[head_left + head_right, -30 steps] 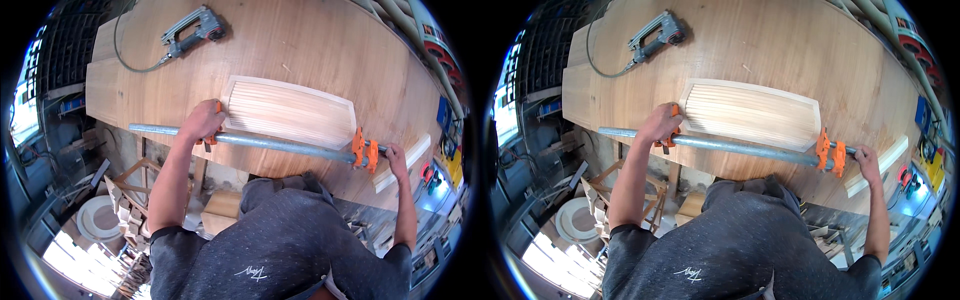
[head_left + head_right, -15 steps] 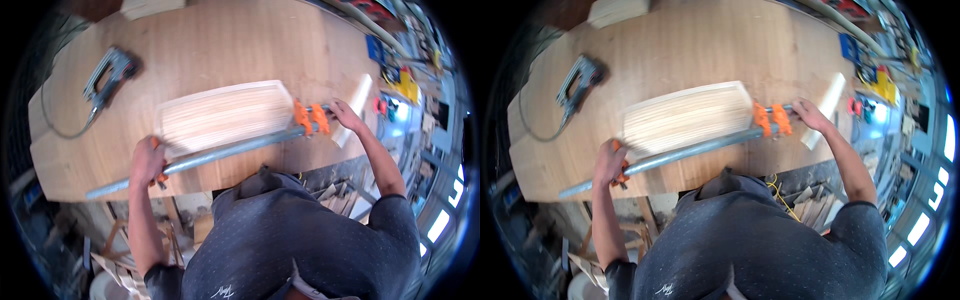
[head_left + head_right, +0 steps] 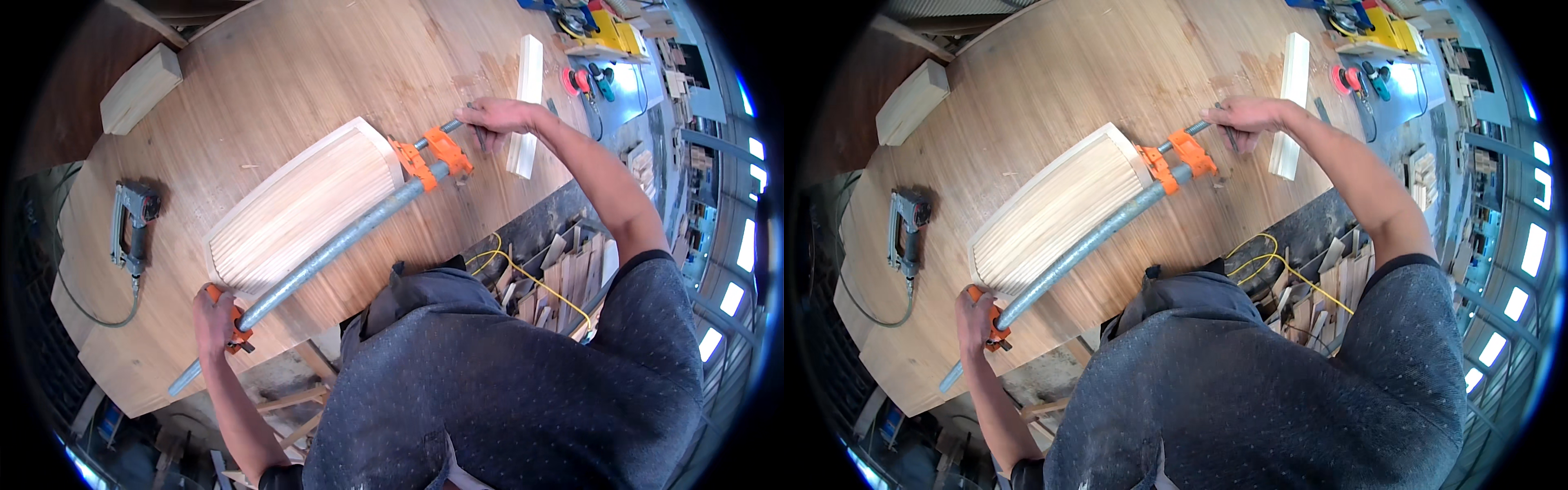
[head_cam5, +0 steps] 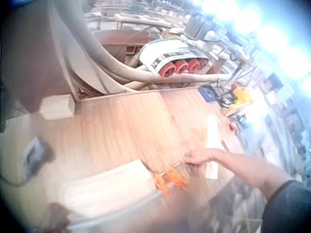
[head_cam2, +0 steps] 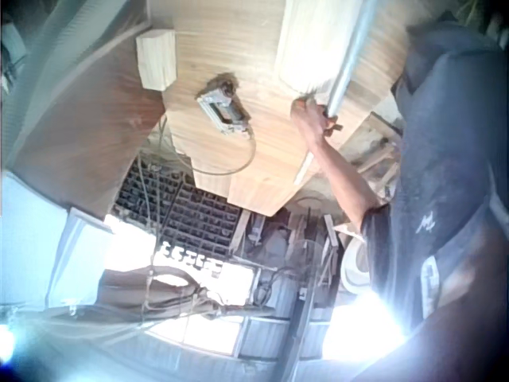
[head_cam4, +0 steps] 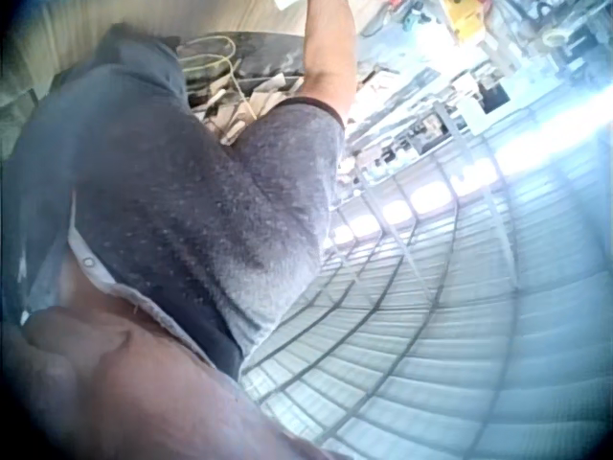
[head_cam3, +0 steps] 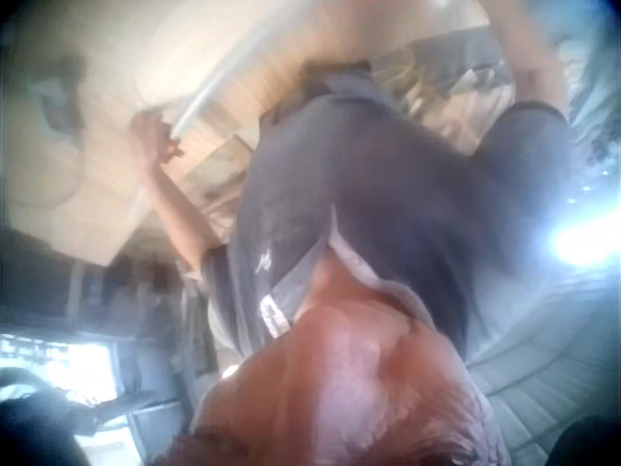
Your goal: The person assembles a wooden component by clamping a fluted piece to a flat board and securing it with a pneumatic nail gun. They then use a handheld router to shape the edges of the assembly. Finally, the person stacks the finished unit with other identical pieces.
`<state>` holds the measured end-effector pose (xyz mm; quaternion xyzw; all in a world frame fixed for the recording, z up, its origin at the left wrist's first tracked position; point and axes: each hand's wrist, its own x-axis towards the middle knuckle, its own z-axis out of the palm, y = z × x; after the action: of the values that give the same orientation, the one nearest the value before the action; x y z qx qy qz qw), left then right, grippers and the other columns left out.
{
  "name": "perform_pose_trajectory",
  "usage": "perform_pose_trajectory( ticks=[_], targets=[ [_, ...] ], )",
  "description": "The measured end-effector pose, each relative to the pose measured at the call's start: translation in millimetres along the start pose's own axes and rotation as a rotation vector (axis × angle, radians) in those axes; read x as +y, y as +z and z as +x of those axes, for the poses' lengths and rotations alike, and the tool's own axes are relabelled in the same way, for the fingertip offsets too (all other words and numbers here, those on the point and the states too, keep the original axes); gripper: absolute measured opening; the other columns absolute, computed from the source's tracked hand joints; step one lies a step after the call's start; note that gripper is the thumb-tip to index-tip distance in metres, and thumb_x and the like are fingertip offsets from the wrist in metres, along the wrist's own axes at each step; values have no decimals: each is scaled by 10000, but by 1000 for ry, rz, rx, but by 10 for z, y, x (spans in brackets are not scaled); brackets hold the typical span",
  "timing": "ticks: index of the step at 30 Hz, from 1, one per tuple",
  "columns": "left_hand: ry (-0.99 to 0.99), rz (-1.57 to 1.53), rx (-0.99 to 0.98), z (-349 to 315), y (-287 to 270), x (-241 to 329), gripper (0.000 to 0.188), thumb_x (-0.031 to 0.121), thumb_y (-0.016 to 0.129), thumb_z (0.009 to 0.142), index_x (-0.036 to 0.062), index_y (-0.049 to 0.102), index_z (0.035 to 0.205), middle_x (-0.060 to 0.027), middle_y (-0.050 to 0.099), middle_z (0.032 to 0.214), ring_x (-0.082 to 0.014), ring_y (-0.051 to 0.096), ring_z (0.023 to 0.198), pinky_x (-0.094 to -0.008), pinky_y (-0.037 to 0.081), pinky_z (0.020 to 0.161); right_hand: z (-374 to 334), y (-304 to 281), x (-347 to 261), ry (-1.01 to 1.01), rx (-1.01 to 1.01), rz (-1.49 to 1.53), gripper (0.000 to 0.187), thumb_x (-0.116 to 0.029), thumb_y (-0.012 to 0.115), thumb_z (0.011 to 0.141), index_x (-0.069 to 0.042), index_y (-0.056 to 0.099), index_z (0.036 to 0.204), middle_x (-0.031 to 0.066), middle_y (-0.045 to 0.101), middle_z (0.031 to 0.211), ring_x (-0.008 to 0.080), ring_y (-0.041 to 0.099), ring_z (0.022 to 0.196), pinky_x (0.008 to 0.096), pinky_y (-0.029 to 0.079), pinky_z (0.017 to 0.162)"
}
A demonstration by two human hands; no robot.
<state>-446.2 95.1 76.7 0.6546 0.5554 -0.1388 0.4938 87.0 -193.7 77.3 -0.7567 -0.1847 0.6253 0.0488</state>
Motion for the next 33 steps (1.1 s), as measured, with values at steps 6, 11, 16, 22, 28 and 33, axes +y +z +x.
perform_pose_trajectory(
  ticks=[6, 11, 16, 22, 28, 33],
  targets=[
    [78, -1, -1, 81, -25, -215, 164, 127, 595, 893, -33, 625, 910, -116, 653, 701, -214, 677, 599, -367, 541, 543, -41, 42, -81, -25, 44, -8, 629, -605, 434, 1064, 0, 566, 953, 153, 718, 753, 233, 714, 593, 339, 610, 571],
    [-5, -84, -89, 128, -43, -257, 242, 91, 580, 908, -101, 590, 1055, -212, 702, 959, -273, 747, 693, -371, 609, 586, -41, 152, 15, -133, 151, -60, 636, -619, 430, 1059, 0, 557, 982, 144, 722, 757, 222, 690, 564, 344, 574, 529],
    [8, -106, -22, 59, 94, -380, 272, 114, 589, 925, -83, 590, 1112, -187, 715, 968, -241, 737, 701, -365, 608, 623, -96, 289, 185, -183, 230, -112, 653, -617, 445, 1048, 11, 585, 933, 139, 731, 767, 246, 693, 621, 389, 557, 594],
    [-29, 14, 81, -103, 262, -298, 190, 145, 606, 963, -1, 614, 1085, -141, 706, 791, -215, 726, 657, -347, 575, 557, 77, 687, 652, -359, 455, -91, 518, -496, 523, 1050, 14, 599, 1000, 201, 705, 847, 364, 688, 793, 493, 513, 776],
    [96, 22, 218, 4, 246, -277, 217, 160, 600, 978, -9, 609, 1114, -161, 703, 783, -250, 726, 673, -398, 583, 607, 132, 753, 707, -343, 483, 83, 464, -476, 535, 1064, -18, 601, 1031, 111, 655, 720, 233, 666, 667, 400, 513, 651],
    [123, 19, 236, -4, 237, -358, 198, 138, 584, 981, -9, 611, 1111, -153, 695, 788, -240, 716, 670, -390, 580, 593, 50, 682, 604, -309, 438, 33, 509, -502, 513, 1072, -13, 601, 961, 79, 643, 665, 186, 652, 617, 365, 512, 607]
  ],
)
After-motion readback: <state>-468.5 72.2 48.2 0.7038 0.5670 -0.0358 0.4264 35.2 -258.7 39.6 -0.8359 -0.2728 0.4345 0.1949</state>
